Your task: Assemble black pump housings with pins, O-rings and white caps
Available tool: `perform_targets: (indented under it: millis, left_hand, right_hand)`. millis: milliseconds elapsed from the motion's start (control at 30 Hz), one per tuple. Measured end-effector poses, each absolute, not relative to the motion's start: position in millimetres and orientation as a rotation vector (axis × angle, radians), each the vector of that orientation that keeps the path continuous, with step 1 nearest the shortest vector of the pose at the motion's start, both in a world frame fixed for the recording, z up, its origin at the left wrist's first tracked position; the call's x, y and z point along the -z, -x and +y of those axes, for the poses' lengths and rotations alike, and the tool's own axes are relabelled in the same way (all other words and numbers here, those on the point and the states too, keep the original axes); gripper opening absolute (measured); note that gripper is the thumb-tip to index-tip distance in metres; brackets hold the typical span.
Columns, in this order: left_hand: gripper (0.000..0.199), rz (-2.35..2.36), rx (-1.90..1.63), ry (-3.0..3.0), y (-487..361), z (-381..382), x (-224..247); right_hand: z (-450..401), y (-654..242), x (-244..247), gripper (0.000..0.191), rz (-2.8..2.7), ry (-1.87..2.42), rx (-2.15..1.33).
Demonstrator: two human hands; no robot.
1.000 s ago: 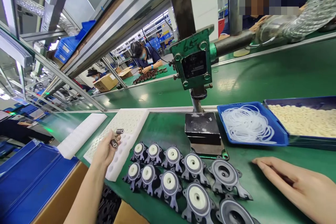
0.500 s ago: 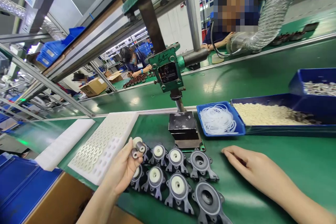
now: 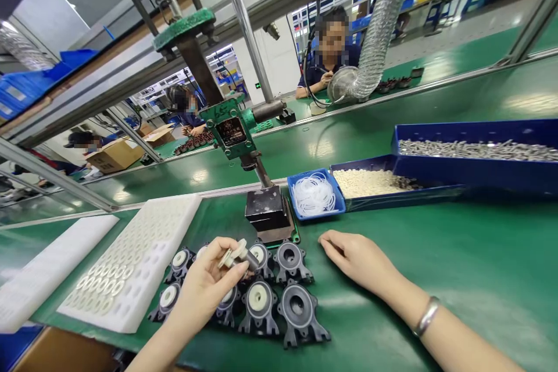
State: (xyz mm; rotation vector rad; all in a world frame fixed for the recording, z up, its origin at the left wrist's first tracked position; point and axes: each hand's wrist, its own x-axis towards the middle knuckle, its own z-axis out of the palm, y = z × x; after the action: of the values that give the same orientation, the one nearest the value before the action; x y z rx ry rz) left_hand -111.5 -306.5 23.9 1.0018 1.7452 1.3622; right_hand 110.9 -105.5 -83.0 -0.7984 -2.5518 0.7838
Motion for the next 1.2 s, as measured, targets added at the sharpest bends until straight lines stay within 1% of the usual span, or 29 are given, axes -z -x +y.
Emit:
perform_targets:
  millis: [67, 133, 300, 467, 567, 667, 733, 800, 933, 1067, 1200]
  left_hand:
    - [0.019, 1.886, -1.300, -1.144, 110, -306, -23]
    - [0.017, 1.985, -1.314, -1.240, 108, -306, -22]
    - [0.048, 2.090, -1.484, -1.241, 106, -308, -17]
    - [0.053, 2.109, -1.441, -1.341, 109, -305, -16]
    - [0.046, 1.994, -1.394, -1.295, 107, -295, -21]
    - [0.039, 1.680, -1.358, -0.953, 104, -281, -24]
    - [0.042, 1.475, -1.325, -0.768, 101, -271, -24]
    - [0.044, 1.409, -1.289, -0.720, 98, -262, -21]
    - [0.045, 1.573, -1.155, -0.917, 96, -246, -11]
    - [0.030, 1.878, -1.055, -1.262, 97, -235, -2]
    - [0.023, 1.923, -0.942, -1.507, 93, -231, 3]
  right_hand:
    - [-107, -111, 82, 0.034, -2.551, 0.803, -0.796]
    - [-108, -111, 81, 0.034, -2.549, 0.808, -0.806]
    - [-110, -110, 80, 0.034, -2.554, 0.806, -0.787]
    - [-112, -109, 74, 0.035, -2.547, 0.796, -0.766]
    - [-114, -108, 69, 0.034, -2.538, 0.790, -0.754]
    - [-116, -109, 66, 0.032, -2.539, 0.777, -0.721]
    - [-117, -109, 66, 0.031, -2.540, 0.782, -0.701]
    - [-117, -109, 66, 0.030, -2.540, 0.798, -0.686]
    - [-117, -108, 67, 0.027, -2.539, 0.820, -0.649]
    - [-119, -108, 65, 0.023, -2.549, 0.824, -0.630]
    - [-121, -108, 63, 0.020, -2.567, 0.806, -0.620]
